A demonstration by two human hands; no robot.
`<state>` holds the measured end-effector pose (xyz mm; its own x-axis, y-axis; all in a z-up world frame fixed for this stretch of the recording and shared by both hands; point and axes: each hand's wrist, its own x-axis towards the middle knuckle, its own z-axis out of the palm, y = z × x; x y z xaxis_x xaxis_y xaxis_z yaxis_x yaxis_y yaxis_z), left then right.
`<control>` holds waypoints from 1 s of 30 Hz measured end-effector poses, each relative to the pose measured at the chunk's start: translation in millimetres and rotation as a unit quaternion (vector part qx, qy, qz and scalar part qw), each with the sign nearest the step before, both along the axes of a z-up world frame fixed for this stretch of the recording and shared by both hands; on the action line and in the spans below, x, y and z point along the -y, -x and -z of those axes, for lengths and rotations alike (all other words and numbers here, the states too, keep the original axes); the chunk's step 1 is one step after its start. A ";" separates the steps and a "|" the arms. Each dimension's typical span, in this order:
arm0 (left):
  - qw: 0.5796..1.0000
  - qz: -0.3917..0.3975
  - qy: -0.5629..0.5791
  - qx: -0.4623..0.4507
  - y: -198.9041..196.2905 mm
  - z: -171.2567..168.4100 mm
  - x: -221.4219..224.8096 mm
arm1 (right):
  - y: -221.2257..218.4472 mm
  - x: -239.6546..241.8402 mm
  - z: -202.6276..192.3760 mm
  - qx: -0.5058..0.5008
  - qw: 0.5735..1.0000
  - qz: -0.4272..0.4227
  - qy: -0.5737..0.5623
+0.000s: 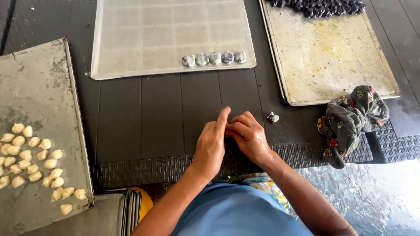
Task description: Flattening small pieces of dough and arranging them on a baking tray in a bakery.
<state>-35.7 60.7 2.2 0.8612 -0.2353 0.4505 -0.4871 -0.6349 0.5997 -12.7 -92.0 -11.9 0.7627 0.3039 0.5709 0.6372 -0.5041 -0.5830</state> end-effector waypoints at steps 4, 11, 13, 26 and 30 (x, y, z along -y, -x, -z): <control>0.997 -0.044 -0.034 0.056 8.2 -3.9 -8.4 | 1.3 1.2 -22.2 -0.017 1.000 -0.018 -0.013; 0.988 -0.071 -0.070 0.119 7.2 30.1 -10.3 | 11.9 3.1 -0.6 0.006 0.999 0.032 0.008; 0.985 -0.065 -0.079 0.142 8.9 26.6 -9.7 | 9.4 -2.5 -3.7 0.015 0.999 0.033 0.000; 0.984 -0.168 0.039 0.052 31.7 10.8 -52.3 | -51.2 -51.5 -34.4 -0.068 0.914 -0.054 0.397; 0.985 -0.149 0.081 0.036 32.4 8.3 -55.7 | -56.2 -47.7 -25.0 -0.116 0.908 -0.044 0.401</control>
<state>-68.1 116.5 -6.1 0.8452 0.1034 0.5243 -0.3391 -0.6545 0.6757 43.6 -44.3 13.1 0.7871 0.6159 -0.0337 0.6020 -0.7790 -0.1752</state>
